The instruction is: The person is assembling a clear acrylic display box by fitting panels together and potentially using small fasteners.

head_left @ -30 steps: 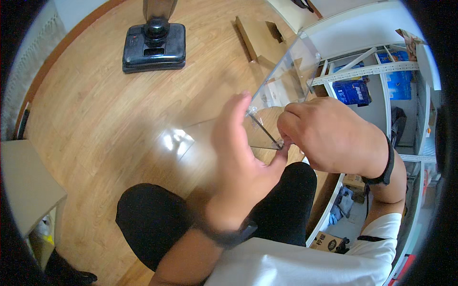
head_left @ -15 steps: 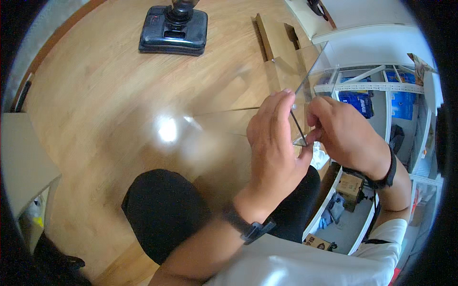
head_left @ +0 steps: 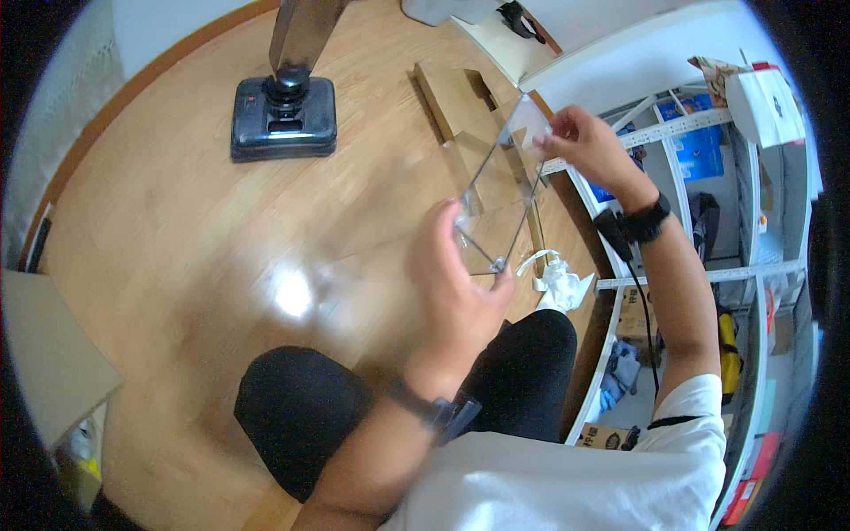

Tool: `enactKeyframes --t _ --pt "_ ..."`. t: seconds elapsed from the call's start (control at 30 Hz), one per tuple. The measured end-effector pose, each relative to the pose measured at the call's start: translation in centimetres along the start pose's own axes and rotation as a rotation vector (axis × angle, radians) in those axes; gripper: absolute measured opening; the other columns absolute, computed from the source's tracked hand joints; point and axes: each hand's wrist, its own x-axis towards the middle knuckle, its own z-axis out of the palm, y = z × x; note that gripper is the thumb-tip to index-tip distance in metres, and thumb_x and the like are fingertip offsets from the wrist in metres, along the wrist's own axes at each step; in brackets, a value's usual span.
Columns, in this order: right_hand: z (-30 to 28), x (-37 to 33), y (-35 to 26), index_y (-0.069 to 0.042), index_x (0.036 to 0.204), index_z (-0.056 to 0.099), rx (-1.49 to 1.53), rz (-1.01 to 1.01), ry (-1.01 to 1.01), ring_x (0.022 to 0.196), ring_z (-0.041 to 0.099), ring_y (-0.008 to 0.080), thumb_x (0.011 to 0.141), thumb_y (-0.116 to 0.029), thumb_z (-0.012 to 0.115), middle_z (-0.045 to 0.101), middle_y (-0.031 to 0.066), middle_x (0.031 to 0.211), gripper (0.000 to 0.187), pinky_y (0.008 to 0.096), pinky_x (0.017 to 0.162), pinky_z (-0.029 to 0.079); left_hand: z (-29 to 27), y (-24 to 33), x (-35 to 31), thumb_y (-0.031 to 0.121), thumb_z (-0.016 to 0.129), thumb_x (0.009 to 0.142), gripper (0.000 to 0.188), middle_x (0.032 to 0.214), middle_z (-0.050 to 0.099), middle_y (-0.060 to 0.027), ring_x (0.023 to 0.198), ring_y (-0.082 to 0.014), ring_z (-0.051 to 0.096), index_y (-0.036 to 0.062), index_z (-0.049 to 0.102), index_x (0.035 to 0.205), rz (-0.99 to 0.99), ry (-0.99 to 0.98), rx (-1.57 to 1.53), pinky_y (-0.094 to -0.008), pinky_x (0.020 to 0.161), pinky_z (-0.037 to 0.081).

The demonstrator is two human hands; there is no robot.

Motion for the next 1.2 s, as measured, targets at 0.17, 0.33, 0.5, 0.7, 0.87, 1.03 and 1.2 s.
enactKeyframes --t 0.17,0.33,0.5,0.7,0.87,1.03,1.2 --pt "1.0 3.2 4.6 0.004 0.110 0.062 -0.003 0.182 0.161 0.080 0.061 0.0152 0.094 -0.055 0.066 0.066 0.0073 0.086 0.061 0.0319 0.074 0.052 -2.9 0.6 0.2 0.006 0.083 0.065 0.085 0.135 0.054 -0.0200 0.128 -0.0327 0.052 0.0024 0.044 0.140 -0.057 -0.108 -0.004 -0.0418 0.110 0.041" --pt "4.9 3.8 7.4 0.008 0.121 0.061 0.727 0.478 -0.376 0.102 0.063 0.0318 0.083 -0.088 0.044 0.066 0.0219 0.113 0.105 0.0500 0.083 0.055 -6.9 1.2 0.1 0.008 0.085 0.066 0.087 0.137 0.051 -0.0204 0.130 -0.0341 0.050 0.0009 0.043 0.142 -0.132 -0.212 -0.167 -0.0453 0.107 0.043" --pt "6.2 4.6 7.5 0.010 0.135 0.051 0.898 0.582 -0.704 0.111 0.063 0.0453 0.079 -0.091 0.037 0.060 0.0318 0.125 0.116 0.0657 0.085 0.054 -6.7 -1.8 -0.5 0.058 0.044 0.100 0.068 0.134 0.054 -0.0153 0.125 -0.0311 0.054 0.0053 0.043 0.143 -0.763 -0.212 -0.453 -0.0466 0.106 0.045" --pt "7.0 1.5 10.9 -0.005 0.125 0.061 1.075 0.667 -0.820 0.083 0.067 0.0369 0.083 -0.064 0.051 0.065 0.0172 0.105 0.073 0.0539 0.072 0.059 -4.7 -0.3 0.2 0.057 0.044 0.095 0.061 0.123 0.061 -0.0096 0.108 -0.0288 0.061 0.0091 0.055 0.130 -1.149 -0.080 -0.790 -0.0499 0.087 0.053" --pt "7.5 -7.9 14.8 0.001 0.140 0.050 1.494 0.376 -0.669 0.093 0.070 0.0420 0.090 -0.041 0.055 0.055 0.0186 0.135 0.065 0.0444 0.077 0.060 -6.8 -1.6 -3.5 0.046 0.049 0.087 0.061 0.121 0.063 -0.0125 0.102 -0.0286 0.063 0.0124 0.053 0.138 -1.202 -0.150 -0.722 -0.0429 0.080 0.054" --pt "10.9 -15.8 17.5 -0.004 0.157 0.025 1.889 0.060 -0.478 0.117 0.062 0.0308 0.086 -0.014 0.074 0.037 0.0109 0.158 0.087 0.0436 0.108 0.045 -4.3 1.7 -1.5 0.028 0.052 0.082 0.082 0.147 0.042 -0.0174 0.115 -0.0335 0.057 0.0185 0.020 0.158 -0.932 -0.263 -0.398 -0.0459 0.089 0.052" --pt "16.2 -19.7 19.4 -0.010 0.159 0.005 1.833 -0.181 -0.379 0.130 0.053 0.0288 0.070 -0.006 0.088 0.026 0.0082 0.161 0.123 0.0458 0.113 0.039 -5.2 -1.1 -1.4 -0.004 0.060 0.059 0.116 0.161 0.022 -0.0149 0.132 -0.0351 0.043 0.0228 0.008 0.160 -0.764 -0.510 -0.462 -0.0464 0.107 0.040"
